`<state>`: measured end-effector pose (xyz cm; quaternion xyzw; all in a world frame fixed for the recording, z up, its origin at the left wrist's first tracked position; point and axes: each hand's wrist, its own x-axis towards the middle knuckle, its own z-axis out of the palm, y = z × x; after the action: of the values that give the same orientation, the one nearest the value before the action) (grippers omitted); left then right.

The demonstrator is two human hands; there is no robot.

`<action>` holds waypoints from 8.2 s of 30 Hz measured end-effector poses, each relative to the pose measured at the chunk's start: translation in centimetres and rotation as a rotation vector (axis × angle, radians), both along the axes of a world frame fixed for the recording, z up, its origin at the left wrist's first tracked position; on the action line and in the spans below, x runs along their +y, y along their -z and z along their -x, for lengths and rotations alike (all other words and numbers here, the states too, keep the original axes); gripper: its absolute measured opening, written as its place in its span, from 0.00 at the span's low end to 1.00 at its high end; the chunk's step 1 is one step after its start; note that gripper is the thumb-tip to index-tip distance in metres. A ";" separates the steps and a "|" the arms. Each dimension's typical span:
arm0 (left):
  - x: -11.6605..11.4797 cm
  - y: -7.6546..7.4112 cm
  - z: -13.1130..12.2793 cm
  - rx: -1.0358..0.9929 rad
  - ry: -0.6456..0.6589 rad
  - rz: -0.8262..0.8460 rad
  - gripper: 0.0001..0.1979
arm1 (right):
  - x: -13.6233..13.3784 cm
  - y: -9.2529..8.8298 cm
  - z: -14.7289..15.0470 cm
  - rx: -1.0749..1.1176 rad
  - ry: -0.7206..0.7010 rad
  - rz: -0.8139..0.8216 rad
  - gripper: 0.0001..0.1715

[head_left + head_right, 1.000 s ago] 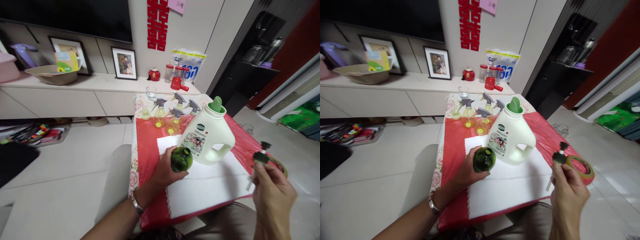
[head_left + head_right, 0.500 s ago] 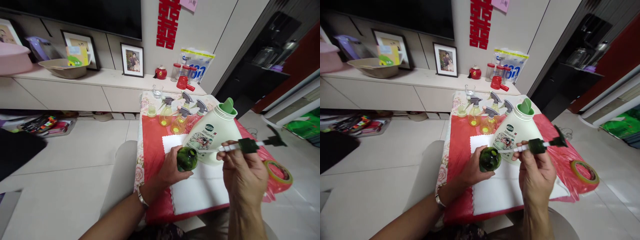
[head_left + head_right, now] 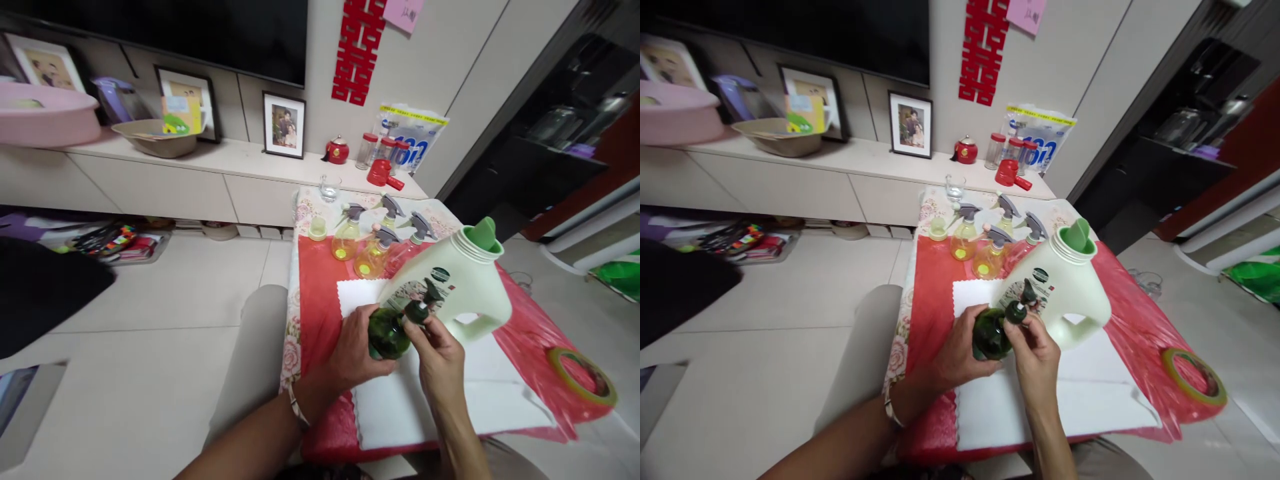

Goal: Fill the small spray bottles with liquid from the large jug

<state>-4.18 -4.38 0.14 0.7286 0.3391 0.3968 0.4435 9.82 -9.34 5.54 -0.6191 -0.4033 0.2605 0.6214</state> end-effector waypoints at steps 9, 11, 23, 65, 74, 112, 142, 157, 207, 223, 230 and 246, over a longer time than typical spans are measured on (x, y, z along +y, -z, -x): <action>0.1 0.9 0.0 0.000 0.020 -0.079 0.58 | -0.9 1.6 -0.4 -0.147 0.053 0.009 0.21; 0.0 0.1 0.4 -0.014 0.034 -0.061 0.61 | -1.0 1.6 -0.3 -0.195 0.034 -0.010 0.20; -0.6 -6.2 -1.3 -0.309 -0.074 -0.049 0.16 | -1.3 2.1 -0.2 -0.501 0.038 -0.188 0.15; -1.9 -3.9 -2.2 -0.304 -0.142 -0.096 0.23 | -0.8 5.5 -0.2 -0.248 -0.041 -0.260 0.16; -2.0 -4.4 -1.5 -0.288 -0.063 -0.096 0.19 | -0.9 4.2 -0.1 -0.380 -0.104 -0.242 0.22; -1.6 -4.4 -2.6 -0.346 -0.238 -0.046 0.17 | -1.9 5.7 -1.2 -0.202 -0.158 -0.058 0.23; -1.7 -4.5 -2.6 -0.370 -0.234 0.046 0.16 | -1.3 5.4 -0.2 -0.242 -0.079 -0.200 0.21; -2.1 -4.5 -2.4 -0.323 -0.239 0.008 0.25 | -0.9 5.1 0.2 -0.346 -0.009 -0.254 0.19; -2.0 -2.6 -1.5 -0.298 -0.128 -0.136 0.14 | -1.2 5.6 0.1 -0.390 -0.017 -0.194 0.19; -0.9 -0.4 -0.3 -0.350 0.017 -0.001 0.31 | -1.7 2.3 1.0 0.074 -0.004 -0.091 0.23; -1.6 -0.5 -1.6 -0.420 0.220 0.190 0.45 | -1.9 -1.0 -0.6 0.370 0.004 -0.224 0.17; -1.7 -1.3 -1.2 -0.383 0.163 0.161 0.41 | -4.3 -0.5 -0.4 0.020 -0.154 -0.047 0.43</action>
<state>-2.94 -6.05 1.45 0.6273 0.2193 0.4625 0.5869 10.19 -13.59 6.07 -0.5690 -0.4495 0.3042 0.6177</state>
